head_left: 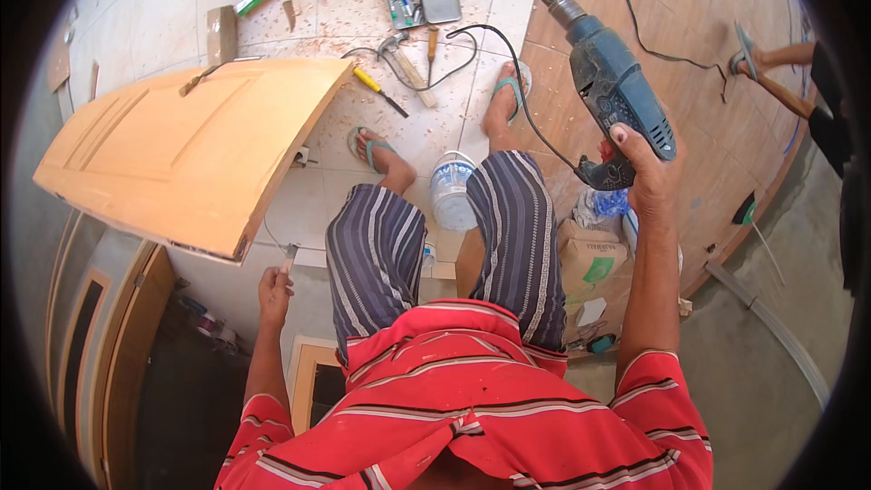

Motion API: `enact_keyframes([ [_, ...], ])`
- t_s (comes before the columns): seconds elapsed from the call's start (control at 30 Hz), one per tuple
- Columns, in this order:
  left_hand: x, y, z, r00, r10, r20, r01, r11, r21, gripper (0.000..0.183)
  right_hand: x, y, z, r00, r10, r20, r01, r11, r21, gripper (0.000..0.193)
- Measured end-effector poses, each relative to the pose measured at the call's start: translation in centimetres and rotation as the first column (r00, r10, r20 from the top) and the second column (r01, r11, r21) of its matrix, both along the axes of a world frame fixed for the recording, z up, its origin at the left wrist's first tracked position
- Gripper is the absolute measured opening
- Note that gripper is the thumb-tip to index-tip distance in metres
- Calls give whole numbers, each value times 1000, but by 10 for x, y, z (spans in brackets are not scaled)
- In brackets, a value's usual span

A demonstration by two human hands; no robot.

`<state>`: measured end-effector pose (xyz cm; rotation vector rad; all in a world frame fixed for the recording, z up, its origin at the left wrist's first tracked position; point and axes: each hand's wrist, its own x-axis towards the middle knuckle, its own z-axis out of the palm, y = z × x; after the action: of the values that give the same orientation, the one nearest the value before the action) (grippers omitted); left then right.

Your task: The person uses a power drill to attach a metal hinge to a wooden door panel. They then switch to a screwdriver to tighten the screws on the hinge. Finally, they lift and reposition the door panel to inspect the installation.

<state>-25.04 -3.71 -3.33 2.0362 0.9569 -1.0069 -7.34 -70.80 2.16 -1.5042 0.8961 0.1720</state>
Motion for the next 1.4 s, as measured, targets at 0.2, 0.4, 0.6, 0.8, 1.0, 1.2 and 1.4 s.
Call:
enact_keyframes([
  [0.2,28,-75,4,982,159,104,-158,987,-22,24,-25,3,-10,971,-240,-17,240,958,159,41],
  [0.4,87,-217,-30,719,-564,407,649,754,-103,17,-9,62,-55,950,-308,-53,310,910,274,37],
  [0.6,3,-322,-193,260,-849,460,959,170,-227,17,8,109,-138,932,-340,-128,359,806,470,36],
  [0.8,-92,-394,-313,-415,-777,473,867,-495,-53,31,12,102,-167,936,-273,-221,343,846,408,49],
  [1.0,-105,-380,-363,-193,-908,373,860,-339,-380,30,26,75,-165,997,-56,48,33,922,387,71],
  [1.2,-46,-320,-369,-98,-950,297,754,-265,-601,28,10,66,-138,989,7,145,-59,934,352,79],
  [1.4,50,-326,-412,-6,-918,397,817,-233,-527,29,-17,92,-117,965,48,259,-121,954,273,69],
])
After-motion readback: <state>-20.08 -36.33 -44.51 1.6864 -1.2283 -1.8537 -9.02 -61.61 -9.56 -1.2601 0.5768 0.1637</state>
